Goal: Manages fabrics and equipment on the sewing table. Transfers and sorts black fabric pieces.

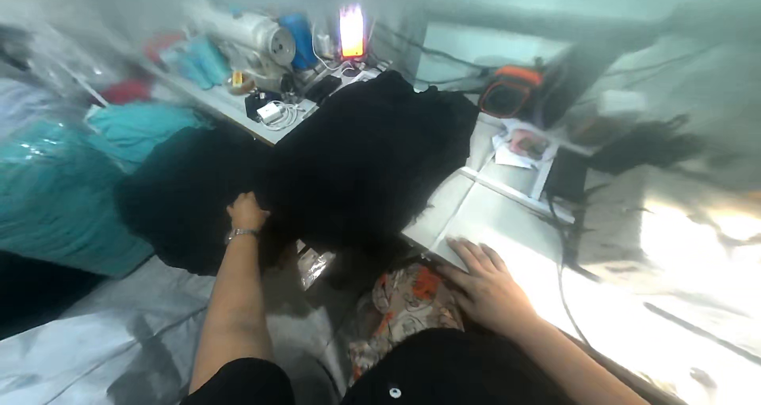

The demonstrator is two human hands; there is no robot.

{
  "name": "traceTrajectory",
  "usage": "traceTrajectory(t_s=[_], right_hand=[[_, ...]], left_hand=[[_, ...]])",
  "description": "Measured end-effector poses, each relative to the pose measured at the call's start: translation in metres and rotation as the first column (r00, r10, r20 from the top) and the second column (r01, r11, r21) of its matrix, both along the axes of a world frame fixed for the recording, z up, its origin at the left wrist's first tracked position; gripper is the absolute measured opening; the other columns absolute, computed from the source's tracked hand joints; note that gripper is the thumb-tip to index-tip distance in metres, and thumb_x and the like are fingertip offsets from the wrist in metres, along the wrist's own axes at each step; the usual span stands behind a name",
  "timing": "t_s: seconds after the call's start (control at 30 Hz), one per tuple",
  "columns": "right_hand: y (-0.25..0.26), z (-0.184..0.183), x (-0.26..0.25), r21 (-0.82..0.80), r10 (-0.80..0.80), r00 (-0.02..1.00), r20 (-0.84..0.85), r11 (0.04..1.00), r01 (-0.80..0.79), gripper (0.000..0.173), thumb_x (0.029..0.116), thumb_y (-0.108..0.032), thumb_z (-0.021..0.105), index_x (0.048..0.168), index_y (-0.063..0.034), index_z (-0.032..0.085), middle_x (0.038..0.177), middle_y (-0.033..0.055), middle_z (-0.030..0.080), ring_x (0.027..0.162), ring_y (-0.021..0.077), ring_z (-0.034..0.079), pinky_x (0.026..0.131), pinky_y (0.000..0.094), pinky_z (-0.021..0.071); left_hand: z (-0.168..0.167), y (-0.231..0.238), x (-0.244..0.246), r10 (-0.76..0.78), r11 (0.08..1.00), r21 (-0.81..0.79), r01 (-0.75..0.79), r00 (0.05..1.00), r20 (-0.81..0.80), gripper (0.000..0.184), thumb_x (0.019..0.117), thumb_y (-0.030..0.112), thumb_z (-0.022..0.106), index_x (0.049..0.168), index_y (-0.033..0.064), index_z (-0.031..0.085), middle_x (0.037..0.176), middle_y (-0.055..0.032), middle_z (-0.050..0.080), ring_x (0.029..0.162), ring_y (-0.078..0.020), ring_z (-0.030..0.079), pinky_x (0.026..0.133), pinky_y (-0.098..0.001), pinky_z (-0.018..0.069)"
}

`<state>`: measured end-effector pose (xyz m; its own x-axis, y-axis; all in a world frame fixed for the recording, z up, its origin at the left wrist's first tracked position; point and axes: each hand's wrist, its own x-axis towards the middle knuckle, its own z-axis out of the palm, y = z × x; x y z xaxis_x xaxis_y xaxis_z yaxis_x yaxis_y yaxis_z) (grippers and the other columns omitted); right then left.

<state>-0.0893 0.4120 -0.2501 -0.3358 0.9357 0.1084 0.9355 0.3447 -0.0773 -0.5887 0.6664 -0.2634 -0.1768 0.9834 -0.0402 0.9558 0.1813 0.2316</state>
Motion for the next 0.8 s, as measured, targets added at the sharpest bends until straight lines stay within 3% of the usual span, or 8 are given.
traceTrajectory(t_s=[0.1,0.2,0.27,0.33,0.4,0.5,0.67,0.8], right_hand=[[0.008,0.006,0.011,-0.061,0.060,0.996,-0.059,0.996,-0.064,0.037,0.0861,-0.047,0.070,0.122,-0.0384,0.073,0.160,0.0092,0.044,0.149,0.0370,0.037,0.118,0.0650,0.0285],[0.021,0.008,0.028,-0.010,0.152,0.974,-0.165,0.988,-0.156,0.044,0.0926,-0.059,0.057,0.134,-0.0480,0.064,0.156,0.0102,0.049,0.139,0.0375,0.049,0.110,0.0633,0.0374],[0.029,0.005,0.034,0.030,0.125,0.957,-0.261,0.992,-0.121,0.056,0.0950,-0.066,0.050,0.147,-0.0443,0.054,0.156,0.0128,0.049,0.132,0.0362,0.054,0.106,0.0595,0.0439],[0.032,0.003,0.036,0.029,0.049,0.920,-0.390,0.999,-0.041,0.067,0.0943,-0.069,0.051,0.151,-0.0330,0.052,0.156,0.0145,0.048,0.132,0.0339,0.055,0.106,0.0545,0.0464],[0.031,0.004,0.041,-0.022,-0.020,0.831,-0.555,1.000,0.009,0.068,0.0948,-0.065,0.055,0.148,-0.0218,0.057,0.153,0.0132,0.052,0.137,0.0276,0.053,0.111,0.0471,0.0455],[0.034,0.004,0.052,-0.071,-0.055,0.699,-0.713,0.997,0.006,0.061,0.0983,-0.055,0.057,0.140,-0.0105,0.062,0.144,0.0113,0.061,0.138,0.0193,0.053,0.117,0.0383,0.0427],[0.038,0.008,0.058,-0.178,-0.096,0.641,-0.762,0.982,-0.065,0.042,0.0972,-0.047,0.063,0.129,-0.0201,0.072,0.144,0.0088,0.061,0.136,0.0191,0.054,0.114,0.0380,0.0458],[0.047,0.033,0.062,-0.360,-0.206,0.691,-0.693,0.929,-0.084,0.033,0.0925,-0.032,0.069,0.122,-0.0192,0.076,0.145,0.0100,0.060,0.136,0.0200,0.055,0.113,0.0366,0.0472]], left_hand=[[0.011,0.006,-0.006,-0.025,0.996,-0.088,0.025,1.000,-0.006,0.063,0.0815,0.023,0.086,0.133,-0.0044,0.062,0.137,-0.0279,0.059,0.124,-0.0485,0.058,0.105,-0.0714,0.0416],[0.025,0.014,-0.014,-0.064,0.984,-0.167,0.068,0.998,0.027,0.060,0.0821,0.026,0.086,0.129,-0.0041,0.065,0.130,-0.0276,0.063,0.120,-0.0461,0.062,0.102,-0.0665,0.0486],[0.032,0.022,-0.020,-0.067,0.972,-0.222,0.076,0.997,0.049,0.061,0.0828,0.028,0.086,0.131,-0.0031,0.065,0.128,-0.0276,0.065,0.121,-0.0449,0.062,0.104,-0.0654,0.0474],[0.037,0.030,-0.023,-0.050,0.960,-0.274,0.064,0.997,0.057,0.057,0.0841,0.027,0.085,0.129,-0.0031,0.066,0.124,-0.0277,0.067,0.120,-0.0447,0.063,0.104,-0.0653,0.0471],[0.040,0.036,-0.026,-0.039,0.950,-0.308,0.058,0.997,0.066,0.049,0.0860,0.024,0.083,0.124,-0.0036,0.068,0.119,-0.0283,0.069,0.116,-0.0452,0.065,0.101,-0.0663,0.0481],[0.049,0.041,-0.026,0.010,0.932,-0.361,0.023,0.996,0.091,0.050,0.0894,0.023,0.080,0.129,-0.0043,0.066,0.125,-0.0287,0.067,0.121,-0.0444,0.063,0.106,-0.0649,0.0457],[0.060,0.039,-0.015,0.069,0.901,-0.434,-0.024,0.994,0.087,0.050,0.0934,0.020,0.074,0.135,-0.0049,0.061,0.133,-0.0277,0.063,0.127,-0.0423,0.059,0.110,-0.0611,0.0438],[0.056,0.040,-0.006,-0.006,0.872,-0.490,0.013,1.000,0.015,0.050,0.0955,0.020,0.070,0.136,-0.0056,0.058,0.144,-0.0263,0.054,0.134,-0.0419,0.054,0.113,-0.0588,0.0429]])
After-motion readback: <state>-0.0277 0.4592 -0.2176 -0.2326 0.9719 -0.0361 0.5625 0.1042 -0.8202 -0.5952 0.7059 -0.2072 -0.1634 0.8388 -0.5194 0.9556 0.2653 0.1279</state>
